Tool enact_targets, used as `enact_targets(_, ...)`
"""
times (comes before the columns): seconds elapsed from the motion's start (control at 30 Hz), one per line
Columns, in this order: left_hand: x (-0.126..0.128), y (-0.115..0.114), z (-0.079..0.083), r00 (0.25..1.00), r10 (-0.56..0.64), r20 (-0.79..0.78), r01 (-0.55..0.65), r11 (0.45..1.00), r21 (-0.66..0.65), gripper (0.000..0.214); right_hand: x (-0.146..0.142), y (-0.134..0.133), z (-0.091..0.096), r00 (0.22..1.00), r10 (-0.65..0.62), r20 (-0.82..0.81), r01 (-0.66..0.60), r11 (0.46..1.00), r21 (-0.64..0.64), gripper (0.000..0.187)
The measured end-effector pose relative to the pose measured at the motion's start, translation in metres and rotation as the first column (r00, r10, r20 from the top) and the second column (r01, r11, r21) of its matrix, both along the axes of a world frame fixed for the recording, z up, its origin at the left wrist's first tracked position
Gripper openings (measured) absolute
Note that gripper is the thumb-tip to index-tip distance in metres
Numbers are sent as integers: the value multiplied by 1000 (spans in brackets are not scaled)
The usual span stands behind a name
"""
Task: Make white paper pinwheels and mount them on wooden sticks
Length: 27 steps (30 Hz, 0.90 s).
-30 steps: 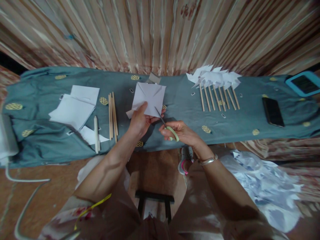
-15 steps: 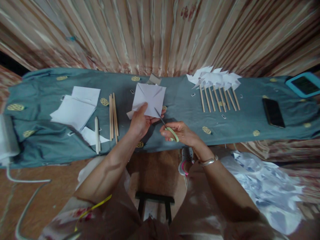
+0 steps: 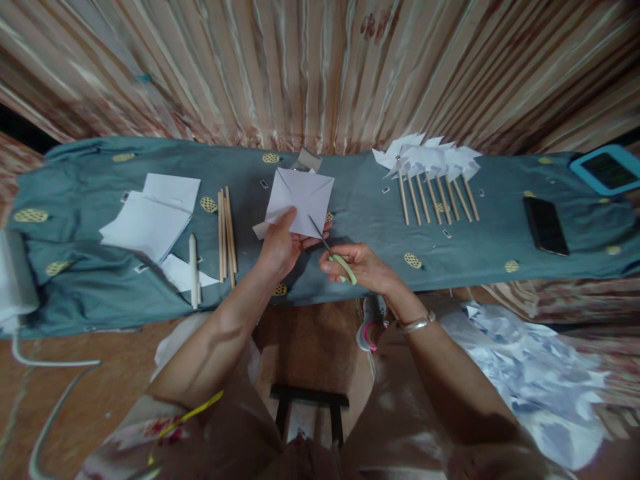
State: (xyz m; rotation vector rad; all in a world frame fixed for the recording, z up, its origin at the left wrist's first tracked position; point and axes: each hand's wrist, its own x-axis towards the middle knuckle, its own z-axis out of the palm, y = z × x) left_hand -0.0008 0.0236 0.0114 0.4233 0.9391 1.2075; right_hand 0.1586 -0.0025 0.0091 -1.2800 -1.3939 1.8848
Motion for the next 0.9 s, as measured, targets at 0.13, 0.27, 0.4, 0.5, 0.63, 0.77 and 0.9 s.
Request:
enact_targets(0.13,2,-2,-2,1000,-23,-3,23,1000,-12,37,2,1,-2,1000,1,-1,-1,1000,24,53)
enact_targets(0.27,3,-3,-2,1000,-15,1,15,1000,-13,30,2,1,-4,1000,-1,1,1,999,36,53)
enact_targets(0.4,3,-3,-1,1000,-26,16,26,1000,1,31,1,1,-3,1000,-1,-5,1,999,37,54)
enact_targets(0.5,2,-3,-3,999,-32,23,32,999,18,34,0,1,-2,1000,-7,-28,8,1000,28,54)
enact_targets(0.63,1,-2,-4,999,-29,29,28,999,18,33,-1,2,-1,998,-31,-60,31,999,4,54)
enact_targets(0.77,1,-1,-5,999,-21,30,20,1000,19,32,-1,2,-2,998,-43,-51,43,999,-1,54)
enact_targets(0.9,1,-1,-8,999,-27,39,26,999,19,36,1,2,-5,999,-23,-37,23,1000,15,52)
